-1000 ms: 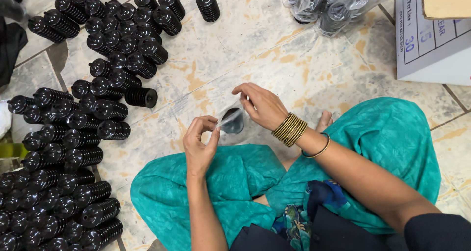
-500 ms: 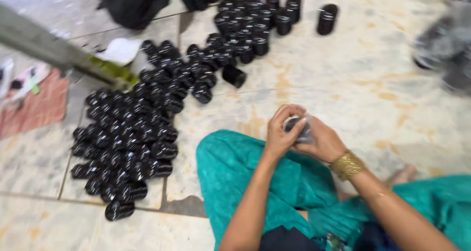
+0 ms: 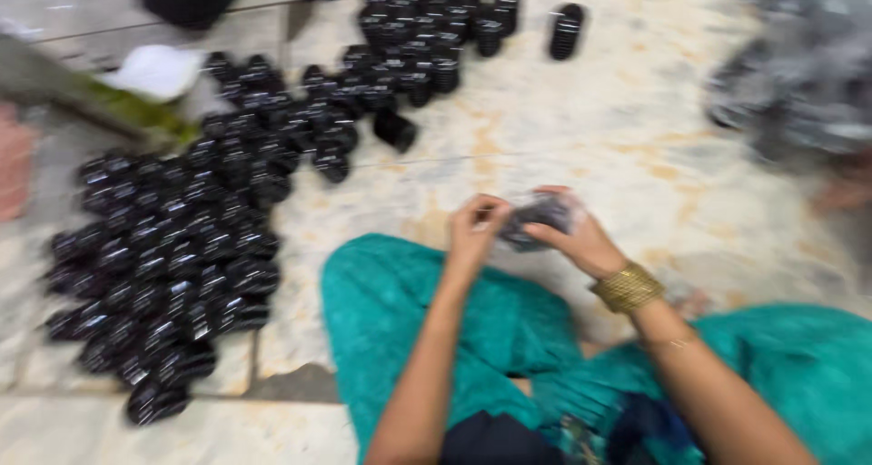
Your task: The person sits on the floor and packs black plastic bobbins into clear plastic bags one at a time, ties each bag closed, and sets the bagged bobbins aside with other completed bags.
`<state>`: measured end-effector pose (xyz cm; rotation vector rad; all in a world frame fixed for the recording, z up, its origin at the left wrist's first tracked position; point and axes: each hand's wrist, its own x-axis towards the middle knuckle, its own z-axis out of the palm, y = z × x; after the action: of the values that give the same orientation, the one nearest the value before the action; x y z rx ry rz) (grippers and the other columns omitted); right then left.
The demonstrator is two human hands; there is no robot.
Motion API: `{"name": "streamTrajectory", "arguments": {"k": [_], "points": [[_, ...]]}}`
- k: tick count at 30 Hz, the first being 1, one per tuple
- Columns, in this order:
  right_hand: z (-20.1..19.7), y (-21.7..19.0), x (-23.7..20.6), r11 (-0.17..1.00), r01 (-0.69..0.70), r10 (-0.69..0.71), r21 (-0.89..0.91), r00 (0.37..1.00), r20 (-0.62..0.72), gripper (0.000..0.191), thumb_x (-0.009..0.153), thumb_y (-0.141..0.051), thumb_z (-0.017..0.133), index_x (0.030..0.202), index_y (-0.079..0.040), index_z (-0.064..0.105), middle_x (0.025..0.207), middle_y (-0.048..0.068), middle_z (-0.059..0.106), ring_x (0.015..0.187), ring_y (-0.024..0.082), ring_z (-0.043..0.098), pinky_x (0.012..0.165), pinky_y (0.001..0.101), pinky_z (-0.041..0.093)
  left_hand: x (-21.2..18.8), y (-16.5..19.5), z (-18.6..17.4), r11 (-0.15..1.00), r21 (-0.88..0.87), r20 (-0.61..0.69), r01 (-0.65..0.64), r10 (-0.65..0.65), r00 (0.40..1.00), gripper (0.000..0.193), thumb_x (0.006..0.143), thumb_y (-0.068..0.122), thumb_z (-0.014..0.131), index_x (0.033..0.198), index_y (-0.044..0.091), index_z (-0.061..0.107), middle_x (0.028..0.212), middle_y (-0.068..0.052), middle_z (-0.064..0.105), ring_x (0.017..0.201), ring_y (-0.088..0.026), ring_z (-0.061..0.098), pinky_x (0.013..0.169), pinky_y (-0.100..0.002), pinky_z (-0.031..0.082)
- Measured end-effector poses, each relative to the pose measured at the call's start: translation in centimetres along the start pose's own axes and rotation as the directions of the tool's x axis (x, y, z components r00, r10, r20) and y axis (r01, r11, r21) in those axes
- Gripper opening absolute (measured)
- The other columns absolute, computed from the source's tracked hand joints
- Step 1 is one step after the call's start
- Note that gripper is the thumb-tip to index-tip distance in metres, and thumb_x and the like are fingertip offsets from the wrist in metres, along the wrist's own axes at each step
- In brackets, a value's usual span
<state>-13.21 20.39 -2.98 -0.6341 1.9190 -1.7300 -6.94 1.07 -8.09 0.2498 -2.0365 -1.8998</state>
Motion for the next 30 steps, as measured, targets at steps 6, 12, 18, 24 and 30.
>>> {"name": "streamTrajectory", "arguments": {"k": [6,12,18,24,30], "points": [[-0.2,2.1,0.2,0.877,-0.200,0.259,0.438,0.963,-0.079,0.058,0.090,-0.026,0.071,0.139,-0.013,0.044,0.125,0.007,0.061,0.109,0.020,0.067,0.085,0.0475,0.062,-0.4,2.3,-1.3,0.880,-0.353,0.020,0.316,-0.331,0.943,0.021,0.097,0.027,0.065,0.106,0.009,0.062,0.102,-0.007,0.069,0.088,-0.015,0.069,0.070,-0.034,0.062],[-0.2,1.6,0.0,0.788,-0.204,0.279,0.581,0.960,-0.040,0.055,0.093,-0.022,0.069,0.140,-0.013,0.043,0.128,0.005,0.060,0.116,0.020,0.065,0.091,0.0469,0.061,-0.8,3.1,-1.4,0.894,-0.310,0.132,0.323,-0.295,0.946,0.016,0.096,0.018,0.069,0.102,0.003,0.066,0.095,-0.006,0.069,0.087,-0.015,0.071,0.070,-0.032,0.061],[-0.1,1.6,-0.1,0.819,-0.230,0.270,0.526,0.963,0.001,0.054,0.092,-0.019,0.071,0.138,-0.014,0.043,0.131,0.004,0.060,0.118,0.019,0.063,0.093,0.0461,0.060,-1.0,2.0,-1.3,0.886,-0.405,0.026,0.225,-0.235,0.972,0.008,0.098,0.012,0.067,0.100,0.005,0.063,0.094,-0.002,0.064,0.083,-0.010,0.064,0.073,-0.033,0.063],[0.0,2.0,-0.2,0.721,-0.249,0.327,0.647,0.945,0.000,0.049,0.093,-0.022,0.071,0.134,-0.012,0.046,0.131,0.004,0.062,0.118,0.019,0.064,0.092,0.0461,0.060,-1.0,0.9,-1.2,0.759,-0.604,0.005,0.243,-0.301,0.954,0.006,0.097,0.007,0.066,0.096,0.006,0.060,0.098,-0.003,0.064,0.087,-0.011,0.064,0.083,-0.036,0.063],[0.9,2.5,-0.4,0.682,-0.113,0.264,0.722,0.959,-0.099,0.048,0.094,-0.021,0.070,0.135,-0.013,0.046,0.127,0.005,0.063,0.118,0.020,0.064,0.094,0.0458,0.060,-1.6,-0.2,-0.7,0.814,-0.447,0.145,0.372,-0.344,0.928,0.005,0.093,0.002,0.065,0.090,0.001,0.061,0.108,-0.004,0.066,0.095,-0.016,0.066,0.082,-0.041,0.061]]}}
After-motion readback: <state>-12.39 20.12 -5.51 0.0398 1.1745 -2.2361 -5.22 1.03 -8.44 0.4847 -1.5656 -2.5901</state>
